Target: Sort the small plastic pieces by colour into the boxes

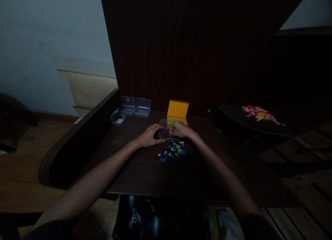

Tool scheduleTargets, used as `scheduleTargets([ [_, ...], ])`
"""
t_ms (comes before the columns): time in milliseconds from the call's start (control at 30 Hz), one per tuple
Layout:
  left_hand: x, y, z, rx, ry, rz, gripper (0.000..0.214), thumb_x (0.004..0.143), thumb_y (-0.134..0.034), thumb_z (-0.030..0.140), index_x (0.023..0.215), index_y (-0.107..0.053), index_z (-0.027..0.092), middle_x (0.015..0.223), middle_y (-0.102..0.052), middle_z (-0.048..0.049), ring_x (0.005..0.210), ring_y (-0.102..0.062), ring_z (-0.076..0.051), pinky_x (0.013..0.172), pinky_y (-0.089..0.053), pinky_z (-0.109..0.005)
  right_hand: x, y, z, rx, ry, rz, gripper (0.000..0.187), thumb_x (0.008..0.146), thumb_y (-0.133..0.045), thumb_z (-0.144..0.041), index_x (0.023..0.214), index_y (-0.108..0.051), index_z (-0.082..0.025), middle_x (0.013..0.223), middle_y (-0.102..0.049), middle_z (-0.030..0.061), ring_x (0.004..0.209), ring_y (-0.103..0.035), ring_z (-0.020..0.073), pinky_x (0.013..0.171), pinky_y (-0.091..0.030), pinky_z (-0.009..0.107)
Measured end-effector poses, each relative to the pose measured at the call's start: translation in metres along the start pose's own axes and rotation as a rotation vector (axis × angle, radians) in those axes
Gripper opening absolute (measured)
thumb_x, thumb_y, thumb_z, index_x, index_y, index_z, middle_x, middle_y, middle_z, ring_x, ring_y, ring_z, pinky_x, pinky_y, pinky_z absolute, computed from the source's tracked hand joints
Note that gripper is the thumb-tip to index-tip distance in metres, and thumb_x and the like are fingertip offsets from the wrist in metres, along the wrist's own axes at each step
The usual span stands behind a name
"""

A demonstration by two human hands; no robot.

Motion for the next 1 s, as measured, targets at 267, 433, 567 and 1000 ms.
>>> scheduleTargets([
  [267, 0.000, 0.000, 0.001, -0.015, 0.008, -0.008, 0.064, 0.074, -0.070, 0.046, 0.128, -0.052, 0.016, 0.125, -0.052, -0.0129, 0.121, -0.050, -0.030, 0.107, -0.039, -0.046, 0.002, -0.002, 0.005, 0.116, -0.012, -0.010, 0.012, 0.071, -0.066, -0.016, 0.079, -0.074, -0.015, 0.063, -0.064, -0.0023, 0.055, -0.051, 0.0085, 0.052, -0.036, 0.018],
  [433, 0.000, 0.001, 0.001, -0.020, -0.006, -0.004, 0.062, 0.075, -0.070, 0.046, 0.128, -0.052, 0.020, 0.125, -0.053, -0.0107, 0.120, -0.050, -0.029, 0.107, -0.039, -0.047, 0.002, 0.001, 0.004, 0.100, 0.020, 0.065, 0.011, 0.071, -0.066, -0.014, 0.079, -0.073, -0.015, 0.061, -0.061, -0.0031, 0.054, -0.048, 0.0084, 0.054, -0.035, 0.020],
  [567, 0.000, 0.001, 0.002, -0.020, -0.016, -0.009, 0.061, 0.075, -0.070, 0.045, 0.128, -0.052, 0.020, 0.124, -0.053, -0.0110, 0.120, -0.050, -0.029, 0.106, -0.040, -0.046, -0.002, 0.008, 0.004, 0.105, 0.057, 0.104, 0.014, 0.071, -0.064, -0.012, 0.081, -0.074, -0.015, 0.058, -0.057, -0.0042, 0.054, -0.046, 0.0084, 0.054, -0.032, 0.020],
  [1000, 0.001, -0.001, -0.002, 0.006, -0.022, 0.011, 0.060, 0.074, -0.070, 0.040, 0.127, -0.053, 0.017, 0.125, -0.053, -0.0131, 0.120, -0.051, -0.029, 0.106, -0.041, -0.045, -0.063, -0.024, -0.074, 0.026, 0.529, -0.072, 0.021, 0.082, -0.064, -0.025, 0.098, -0.076, -0.018, 0.066, -0.065, 0.0002, 0.058, -0.053, 0.0099, 0.059, -0.033, 0.023],
])
Point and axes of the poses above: each hand's wrist, its own x-axis towards the middle knuckle, its own y-axis out of the back of the hand, z = x × y, the point moved 5 cm from there along x, towards the middle knuckle
